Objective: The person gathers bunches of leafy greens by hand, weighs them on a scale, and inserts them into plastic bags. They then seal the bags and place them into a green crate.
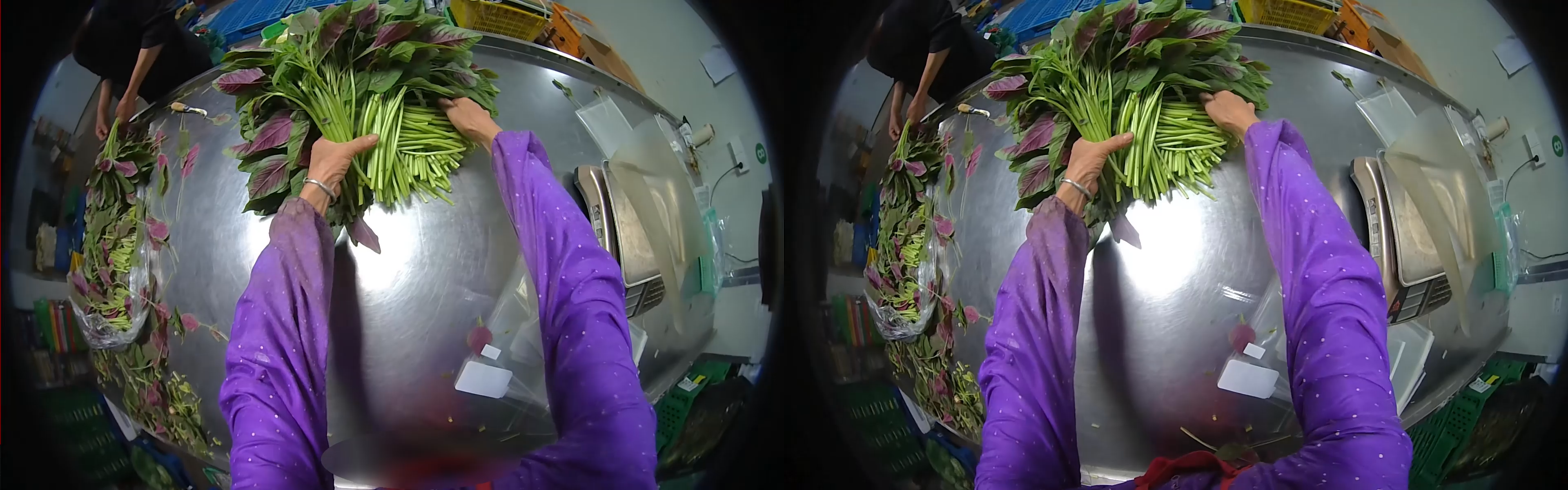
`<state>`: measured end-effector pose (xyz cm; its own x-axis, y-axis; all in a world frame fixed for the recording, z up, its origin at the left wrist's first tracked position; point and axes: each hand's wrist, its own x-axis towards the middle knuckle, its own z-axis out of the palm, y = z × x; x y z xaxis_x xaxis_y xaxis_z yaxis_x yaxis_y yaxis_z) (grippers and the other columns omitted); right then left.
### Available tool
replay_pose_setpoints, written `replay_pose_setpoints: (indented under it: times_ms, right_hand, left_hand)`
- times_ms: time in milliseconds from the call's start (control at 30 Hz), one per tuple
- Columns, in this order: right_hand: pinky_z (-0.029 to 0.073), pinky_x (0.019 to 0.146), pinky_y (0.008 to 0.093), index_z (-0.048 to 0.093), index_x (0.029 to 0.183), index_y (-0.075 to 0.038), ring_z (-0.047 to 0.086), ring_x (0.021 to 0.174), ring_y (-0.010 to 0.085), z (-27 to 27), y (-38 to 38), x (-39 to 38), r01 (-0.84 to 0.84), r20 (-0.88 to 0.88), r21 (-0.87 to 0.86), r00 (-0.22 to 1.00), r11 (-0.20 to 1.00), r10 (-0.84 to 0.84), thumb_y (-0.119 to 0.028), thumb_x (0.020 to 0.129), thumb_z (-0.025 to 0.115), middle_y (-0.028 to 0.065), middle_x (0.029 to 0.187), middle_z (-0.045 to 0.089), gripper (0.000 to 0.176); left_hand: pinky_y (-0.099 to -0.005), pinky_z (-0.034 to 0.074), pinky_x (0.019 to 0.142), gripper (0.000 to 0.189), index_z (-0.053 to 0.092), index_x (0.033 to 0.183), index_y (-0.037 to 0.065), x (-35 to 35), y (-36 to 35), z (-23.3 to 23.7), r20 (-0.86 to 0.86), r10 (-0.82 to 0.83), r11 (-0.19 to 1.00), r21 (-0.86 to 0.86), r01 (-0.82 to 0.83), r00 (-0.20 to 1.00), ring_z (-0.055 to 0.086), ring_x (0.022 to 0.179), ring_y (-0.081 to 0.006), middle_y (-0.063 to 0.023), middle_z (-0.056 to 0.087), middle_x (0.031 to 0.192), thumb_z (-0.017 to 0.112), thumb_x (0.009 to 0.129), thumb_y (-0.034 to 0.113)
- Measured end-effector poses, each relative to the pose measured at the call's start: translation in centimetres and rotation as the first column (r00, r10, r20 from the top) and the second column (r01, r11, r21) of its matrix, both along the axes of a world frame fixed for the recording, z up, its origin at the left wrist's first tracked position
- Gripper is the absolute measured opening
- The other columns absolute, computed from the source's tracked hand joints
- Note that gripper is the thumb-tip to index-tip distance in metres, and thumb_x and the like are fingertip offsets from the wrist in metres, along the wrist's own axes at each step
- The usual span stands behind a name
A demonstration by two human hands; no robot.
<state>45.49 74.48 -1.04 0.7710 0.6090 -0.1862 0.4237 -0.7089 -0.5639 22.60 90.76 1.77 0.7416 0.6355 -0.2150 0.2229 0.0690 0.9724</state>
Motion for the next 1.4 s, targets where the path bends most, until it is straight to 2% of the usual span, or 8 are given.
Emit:
replay_pose_setpoints:
  times_ms: [233,333,533,633,733,967,1233,1400]
  right_hand:
    - [0.035,0.098,0.0446,0.057,0.119,-0.003,0.050,0.115,0.0414,-1.0,1.6,0.5,-0.053,-0.081,0.003,0.995,0.999,0.053,-0.057,0.086,0.035,0.0217,0.122,0.056,0.067]
    - [0.037,0.097,0.0431,0.057,0.119,-0.002,0.049,0.116,0.0406,0.4,1.4,-0.8,-0.016,0.116,-0.095,0.993,0.995,0.027,-0.056,0.086,0.036,0.0227,0.122,0.054,0.066]
    - [0.040,0.091,0.0391,0.059,0.110,0.000,0.053,0.107,0.0385,-2.7,2.4,1.2,-0.210,-0.008,0.111,0.977,0.971,0.212,-0.044,0.087,0.042,0.0231,0.117,0.056,0.052]
    - [0.044,0.077,0.0350,0.060,0.106,0.002,0.058,0.085,0.0310,0.4,1.9,-2.5,0.146,-0.293,0.357,0.955,0.923,-0.037,-0.028,0.085,0.052,0.0193,0.095,0.064,0.037]
    - [0.046,0.078,0.0355,0.058,0.113,0.001,0.058,0.089,0.0238,2.1,2.3,-2.6,0.330,-0.533,0.275,0.834,0.903,-0.143,-0.021,0.091,0.048,0.0112,0.105,0.063,0.033]
    - [0.047,0.079,0.0351,0.053,0.121,-0.001,0.058,0.092,0.0216,2.1,2.2,-3.0,0.175,-0.476,0.285,0.879,0.942,-0.020,-0.022,0.093,0.045,0.0103,0.112,0.061,0.037]
    - [0.056,0.066,0.0301,0.057,0.108,0.001,0.064,0.075,0.0166,2.5,0.6,-4.2,0.347,-0.849,0.358,0.508,0.867,0.148,-0.027,0.090,0.057,0.0092,0.095,0.065,0.033]
    - [0.057,0.072,0.0301,0.057,0.111,0.004,0.065,0.084,0.0178,2.4,0.0,-5.3,0.290,-0.859,0.371,0.467,0.882,0.208,-0.038,0.079,0.072,0.0136,0.100,0.065,0.055]
  left_hand:
    - [-0.0270,0.048,0.068,0.037,0.065,0.092,-0.005,-0.2,-0.3,0.4,0.061,0.027,0.998,-0.057,-0.023,0.998,0.061,0.072,-0.0149,-0.0085,0.067,0.086,0.082,0.065,0.013]
    - [-0.0270,0.047,0.070,0.039,0.065,0.093,-0.005,-0.2,-0.2,0.2,0.045,0.024,0.998,-0.059,-0.022,0.999,0.061,0.072,-0.0158,-0.0085,0.067,0.085,0.082,0.065,0.017]
    - [-0.0265,0.048,0.069,0.036,0.065,0.093,-0.004,-0.2,-0.2,-0.1,0.093,0.047,0.997,-0.069,-0.041,0.995,0.062,0.072,-0.0153,-0.0084,0.067,0.086,0.081,0.067,0.015]
    - [-0.0264,0.049,0.066,0.032,0.065,0.091,-0.005,0.1,-0.1,-0.3,0.101,0.040,0.988,-0.152,-0.024,0.994,0.062,0.070,-0.0147,-0.0084,0.067,0.084,0.080,0.067,0.010]
    - [-0.0270,0.049,0.065,0.033,0.065,0.091,-0.005,-0.1,0.3,-0.5,0.094,0.045,0.985,-0.173,-0.029,0.995,0.062,0.070,-0.0145,-0.0087,0.067,0.084,0.080,0.066,0.010]
    - [-0.0283,0.052,0.065,0.035,0.063,0.097,-0.004,-0.1,0.3,-0.6,0.089,0.044,0.991,-0.129,-0.032,0.995,0.065,0.072,-0.0171,-0.0097,0.067,0.087,0.078,0.069,0.009]
    - [-0.0277,0.051,0.061,0.033,0.065,0.091,-0.007,-0.7,0.7,-0.6,0.114,0.047,0.971,-0.240,-0.018,0.992,0.063,0.066,-0.0162,-0.0101,0.067,0.083,0.080,0.067,0.010]
    - [-0.0272,0.050,0.069,0.043,0.064,0.097,-0.005,-1.3,1.5,-1.0,0.109,0.009,0.980,-0.199,0.013,0.994,0.063,0.075,-0.0155,-0.0096,0.067,0.090,0.083,0.066,0.018]
